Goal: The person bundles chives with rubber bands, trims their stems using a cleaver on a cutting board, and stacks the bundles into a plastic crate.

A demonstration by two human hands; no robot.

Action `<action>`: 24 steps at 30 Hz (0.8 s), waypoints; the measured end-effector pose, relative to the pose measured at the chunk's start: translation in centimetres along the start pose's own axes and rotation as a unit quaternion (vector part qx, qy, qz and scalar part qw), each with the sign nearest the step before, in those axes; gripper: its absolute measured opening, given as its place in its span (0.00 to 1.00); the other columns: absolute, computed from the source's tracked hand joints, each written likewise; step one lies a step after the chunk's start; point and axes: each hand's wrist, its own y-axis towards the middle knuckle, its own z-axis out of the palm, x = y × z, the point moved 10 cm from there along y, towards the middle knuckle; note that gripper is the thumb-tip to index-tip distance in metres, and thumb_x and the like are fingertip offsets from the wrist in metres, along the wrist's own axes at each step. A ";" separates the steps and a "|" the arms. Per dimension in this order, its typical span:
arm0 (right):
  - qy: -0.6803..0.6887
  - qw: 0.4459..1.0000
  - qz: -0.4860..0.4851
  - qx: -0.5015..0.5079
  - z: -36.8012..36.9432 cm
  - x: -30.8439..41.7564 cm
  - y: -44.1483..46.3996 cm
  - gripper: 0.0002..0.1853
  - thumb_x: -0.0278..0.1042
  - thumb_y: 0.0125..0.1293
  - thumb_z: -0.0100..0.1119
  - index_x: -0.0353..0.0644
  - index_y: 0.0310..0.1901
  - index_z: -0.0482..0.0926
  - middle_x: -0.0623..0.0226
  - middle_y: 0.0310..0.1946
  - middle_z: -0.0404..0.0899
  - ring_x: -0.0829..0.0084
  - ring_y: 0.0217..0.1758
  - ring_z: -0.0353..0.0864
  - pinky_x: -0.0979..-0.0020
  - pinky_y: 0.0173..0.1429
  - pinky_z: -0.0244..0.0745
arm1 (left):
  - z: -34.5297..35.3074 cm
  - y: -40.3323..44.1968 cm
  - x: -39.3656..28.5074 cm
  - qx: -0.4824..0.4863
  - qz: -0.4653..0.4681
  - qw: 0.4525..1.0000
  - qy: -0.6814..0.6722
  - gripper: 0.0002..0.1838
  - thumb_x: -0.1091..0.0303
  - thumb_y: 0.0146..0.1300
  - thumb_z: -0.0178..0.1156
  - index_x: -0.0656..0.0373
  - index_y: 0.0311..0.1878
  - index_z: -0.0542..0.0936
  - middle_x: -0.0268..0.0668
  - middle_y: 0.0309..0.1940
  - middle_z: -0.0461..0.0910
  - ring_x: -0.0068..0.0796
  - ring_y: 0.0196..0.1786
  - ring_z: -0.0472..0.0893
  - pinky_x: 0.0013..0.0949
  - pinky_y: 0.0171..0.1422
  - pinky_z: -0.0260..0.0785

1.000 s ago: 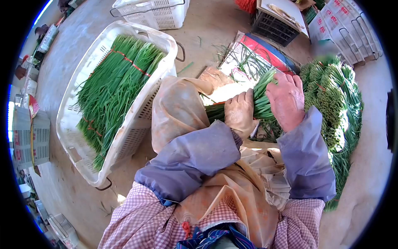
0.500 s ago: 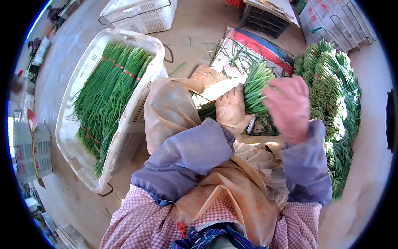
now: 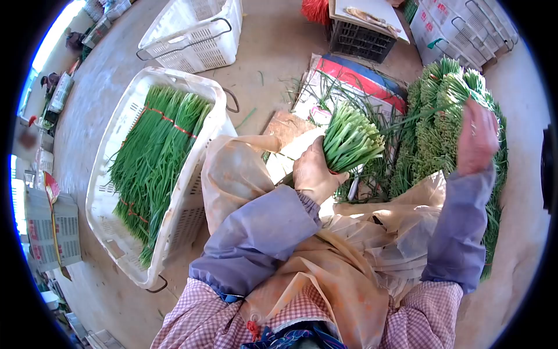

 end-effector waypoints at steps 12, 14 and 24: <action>0.475 0.778 0.245 0.330 9.1 9.7 -15.5 0.53 0.35 0.46 0.80 0.28 0.72 0.58 0.40 0.65 0.69 0.51 0.69 0.69 0.57 0.74 0.62 | 1.4 0.1 -0.4 0.091 0.041 0.898 -0.429 0.50 0.75 0.42 0.79 0.64 0.69 0.61 0.41 0.59 0.77 0.32 0.62 0.78 0.34 0.69 0.70; 0.572 0.722 0.246 0.300 11.3 14.7 -17.2 0.59 0.36 0.44 0.83 0.31 0.74 0.52 0.48 0.67 0.66 0.54 0.71 0.66 0.57 0.76 0.59 | 1.0 -0.1 -1.4 0.132 0.067 0.876 -0.459 0.48 0.74 0.44 0.80 0.62 0.68 0.64 0.39 0.61 0.77 0.31 0.62 0.77 0.35 0.69 0.69; 0.606 0.704 0.335 0.158 7.5 17.5 -14.1 0.49 0.35 0.50 0.81 0.36 0.70 0.60 0.55 0.61 0.74 0.61 0.63 0.77 0.63 0.67 0.70 | 0.5 -0.9 -2.6 0.235 0.082 0.873 -0.418 0.53 0.73 0.41 0.82 0.60 0.71 0.61 0.37 0.63 0.75 0.29 0.63 0.76 0.34 0.66 0.71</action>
